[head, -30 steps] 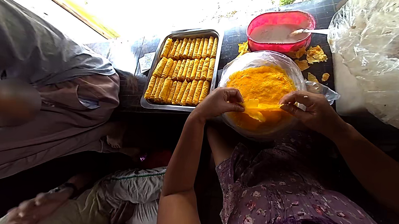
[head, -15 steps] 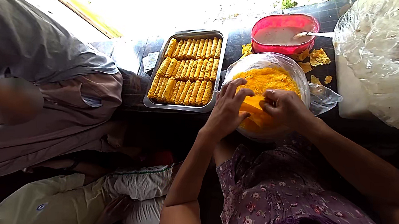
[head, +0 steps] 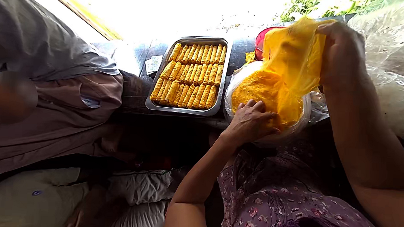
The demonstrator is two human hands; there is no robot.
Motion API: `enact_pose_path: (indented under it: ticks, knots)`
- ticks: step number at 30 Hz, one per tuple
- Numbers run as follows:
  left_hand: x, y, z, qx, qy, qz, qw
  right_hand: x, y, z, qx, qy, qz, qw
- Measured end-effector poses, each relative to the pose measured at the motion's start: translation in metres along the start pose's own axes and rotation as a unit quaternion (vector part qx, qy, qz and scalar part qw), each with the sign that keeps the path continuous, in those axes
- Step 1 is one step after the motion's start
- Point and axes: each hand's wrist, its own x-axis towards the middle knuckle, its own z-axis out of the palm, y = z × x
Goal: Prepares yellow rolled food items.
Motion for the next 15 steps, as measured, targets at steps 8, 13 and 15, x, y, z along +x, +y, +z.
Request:
enact_pose_path:
  ticks: [8, 13, 15]
  knots:
    - [0.001, -0.002, -0.002, -0.043, 0.014, -0.022, 0.999, -0.012, -0.052, 0.008, 0.080, -0.021, -0.080, 0.993]
    - [0.004, -0.007, -0.019, -0.582, 0.137, -0.175, 0.782, -0.016, -0.031, -0.020, -0.127, -0.071, -0.209, 0.967]
    - [0.005, -0.007, -0.017, -0.736, 0.200, -0.166, 0.625, -0.020, -0.012, -0.023, -0.083, -0.084, -0.178, 0.977]
